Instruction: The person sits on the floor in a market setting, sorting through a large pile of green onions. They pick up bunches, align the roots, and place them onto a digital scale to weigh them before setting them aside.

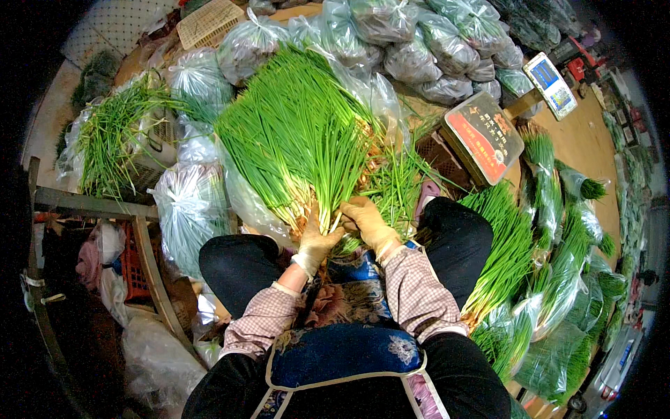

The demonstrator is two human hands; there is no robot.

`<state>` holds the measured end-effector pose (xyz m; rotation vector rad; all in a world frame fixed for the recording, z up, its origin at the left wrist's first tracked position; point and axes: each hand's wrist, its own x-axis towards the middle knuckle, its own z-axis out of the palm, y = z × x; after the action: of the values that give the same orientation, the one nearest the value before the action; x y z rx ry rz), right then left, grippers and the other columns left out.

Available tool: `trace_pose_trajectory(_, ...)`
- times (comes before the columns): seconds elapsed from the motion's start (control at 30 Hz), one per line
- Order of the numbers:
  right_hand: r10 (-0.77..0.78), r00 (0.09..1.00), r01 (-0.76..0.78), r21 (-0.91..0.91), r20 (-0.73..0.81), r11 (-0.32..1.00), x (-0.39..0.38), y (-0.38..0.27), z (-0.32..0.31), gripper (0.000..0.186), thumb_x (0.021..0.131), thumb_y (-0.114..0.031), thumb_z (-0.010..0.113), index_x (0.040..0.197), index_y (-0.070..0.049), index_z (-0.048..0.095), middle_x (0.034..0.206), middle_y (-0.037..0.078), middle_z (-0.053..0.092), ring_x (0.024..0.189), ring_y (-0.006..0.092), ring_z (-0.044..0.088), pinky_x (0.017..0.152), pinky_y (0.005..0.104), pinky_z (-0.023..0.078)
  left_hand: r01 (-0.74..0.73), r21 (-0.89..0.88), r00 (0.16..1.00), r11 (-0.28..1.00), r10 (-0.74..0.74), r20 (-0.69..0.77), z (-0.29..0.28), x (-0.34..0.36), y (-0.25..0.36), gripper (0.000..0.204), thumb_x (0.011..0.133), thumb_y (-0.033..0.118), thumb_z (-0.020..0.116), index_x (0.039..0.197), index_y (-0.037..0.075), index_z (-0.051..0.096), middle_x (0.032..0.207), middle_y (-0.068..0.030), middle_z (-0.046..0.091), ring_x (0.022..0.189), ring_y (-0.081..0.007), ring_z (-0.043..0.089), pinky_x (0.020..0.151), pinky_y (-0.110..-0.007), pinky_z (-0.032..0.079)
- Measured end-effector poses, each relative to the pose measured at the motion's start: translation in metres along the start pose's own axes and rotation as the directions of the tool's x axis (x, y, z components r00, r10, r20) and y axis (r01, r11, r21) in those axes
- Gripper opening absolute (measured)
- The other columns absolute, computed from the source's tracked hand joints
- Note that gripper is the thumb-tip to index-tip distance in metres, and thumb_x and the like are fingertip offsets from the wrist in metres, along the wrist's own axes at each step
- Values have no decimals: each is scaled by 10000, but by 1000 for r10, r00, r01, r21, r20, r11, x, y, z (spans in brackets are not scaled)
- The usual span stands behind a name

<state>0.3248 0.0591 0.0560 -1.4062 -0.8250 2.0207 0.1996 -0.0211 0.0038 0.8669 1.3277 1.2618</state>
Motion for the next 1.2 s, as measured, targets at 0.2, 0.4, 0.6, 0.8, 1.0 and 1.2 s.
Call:
trace_pose_trajectory(0.2,-437,898,241,-781,-46,577,6,-21,13,336,824,-314,610,928,4,585,818,152,648,753,219,629,690,308,488,-64,234,996,970,77,-45,-4,-1,-4,842,734,139,686,1394,-41,195,1230,-175,513,1081,-254,532,933,-291,410)
trace_pose_trajectory(0.4,-427,899,238,-929,100,283,4,-24,34,361,852,-407,535,850,-55,617,810,182,634,779,372,605,674,442,475,-35,345,996,938,61,-66,1,-4,18,791,782,167,663,1399,-41,214,1327,-185,442,1215,-232,426,994,-282,348)
trace_pose_trajectory(0.6,-526,694,554,-831,492,-46,-10,-11,29,292,877,-340,526,791,-78,619,757,154,598,724,347,589,618,424,465,314,-139,948,939,-319,-11,3,-10,38,597,795,235,662,1286,8,410,1209,-140,530,1100,-187,503,918,-286,408)
trace_pose_trajectory(0.8,-472,677,695,-701,564,159,-41,-23,31,287,882,-335,542,895,-62,629,750,99,620,685,272,589,613,372,463,351,-483,936,802,-282,213,-14,-2,-1,389,879,170,533,1241,87,417,893,-61,608,723,-138,616,485,-232,489)
trace_pose_trajectory(1.0,-423,906,422,27,23,906,-43,-54,-4,304,913,-318,536,935,-28,621,771,35,623,643,78,523,582,222,420,362,-282,929,888,-369,31,-4,0,29,342,889,113,569,1217,76,481,951,-25,604,780,-130,626,495,-214,517)
trace_pose_trajectory(1.2,-232,972,230,-309,28,923,-9,-43,2,251,887,-262,570,970,-26,589,788,42,648,591,82,571,520,202,424,310,-223,950,924,-307,51,3,-7,47,351,873,120,596,1201,62,485,922,-13,585,762,-100,588,532,-215,513)
